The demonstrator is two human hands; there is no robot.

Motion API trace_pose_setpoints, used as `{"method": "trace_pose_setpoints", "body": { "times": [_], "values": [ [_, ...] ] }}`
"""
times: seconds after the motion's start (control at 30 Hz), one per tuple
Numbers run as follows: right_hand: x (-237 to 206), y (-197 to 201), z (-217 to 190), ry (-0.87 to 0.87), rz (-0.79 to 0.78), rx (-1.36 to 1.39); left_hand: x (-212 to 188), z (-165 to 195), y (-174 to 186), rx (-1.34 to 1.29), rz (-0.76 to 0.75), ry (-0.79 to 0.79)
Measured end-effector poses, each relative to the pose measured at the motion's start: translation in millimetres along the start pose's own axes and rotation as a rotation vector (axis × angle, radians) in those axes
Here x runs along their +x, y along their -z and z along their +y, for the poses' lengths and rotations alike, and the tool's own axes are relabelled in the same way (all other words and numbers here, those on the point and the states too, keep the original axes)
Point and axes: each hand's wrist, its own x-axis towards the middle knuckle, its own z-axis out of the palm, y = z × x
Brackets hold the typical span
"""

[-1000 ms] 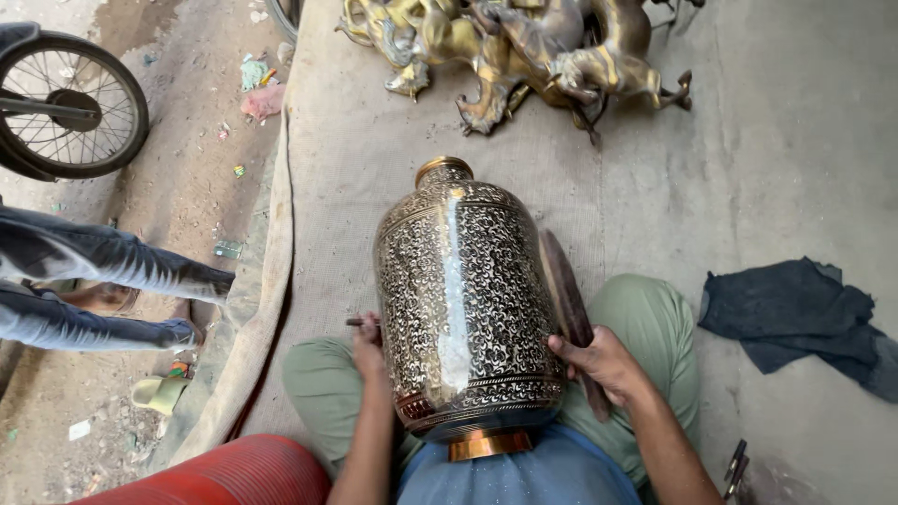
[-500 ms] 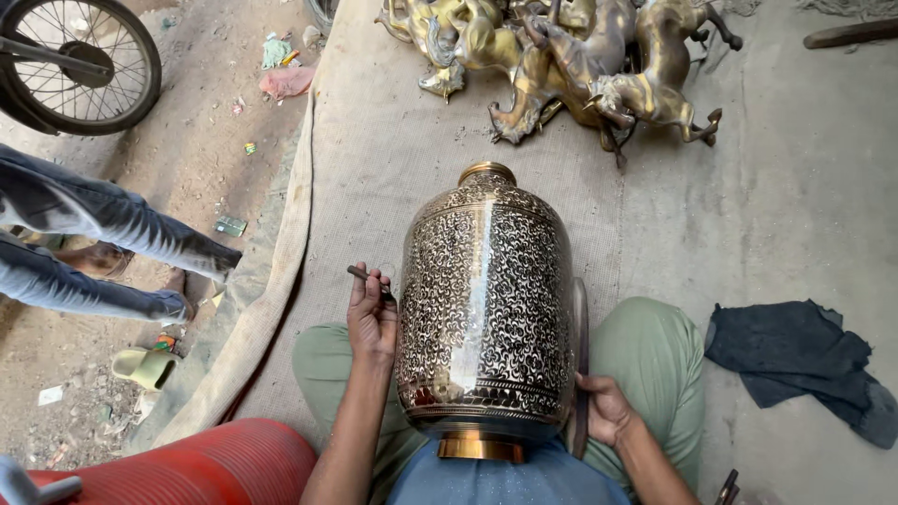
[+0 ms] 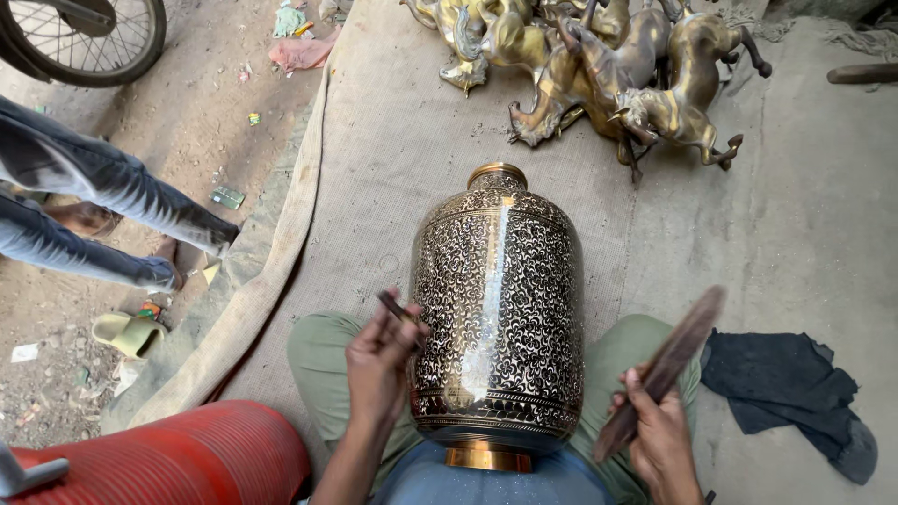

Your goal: The person sits on a mat and uses a chisel and wooden mallet to engrave a decorative pattern on a large brass vase. They repeatedly tap the chisel along the surface to create fine lines and motifs.

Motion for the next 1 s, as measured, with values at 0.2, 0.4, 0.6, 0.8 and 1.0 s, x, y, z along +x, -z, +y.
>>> {"method": "trace_pose_setpoints", "body": {
  "times": [0.2, 0.4, 0.6, 0.8, 1.0],
  "values": [
    [-22, -24, -76, 0.619, -0.175, -1.513, -56, -16, -25, 0.153, -0.173, -0.017],
    [-26, -79, -136, 0.935, -0.426, -1.718, -71, -26, -33, 0.395, -0.157, -0.183],
    [-22, -146, -186, 0.773, -0.556, -2.062, -74, -30, -43, 0.427, -0.131, -0.361],
    [-40, -191, -198, 0.474, -0.814, -1.379, -76, -31, -43, 0.486, -0.091, -0.429],
    [-51, -203, -203, 0.595, -0.847, -1.647, -75, -36, -41, 0.517, -0.070, -0.443]
  ]
}}
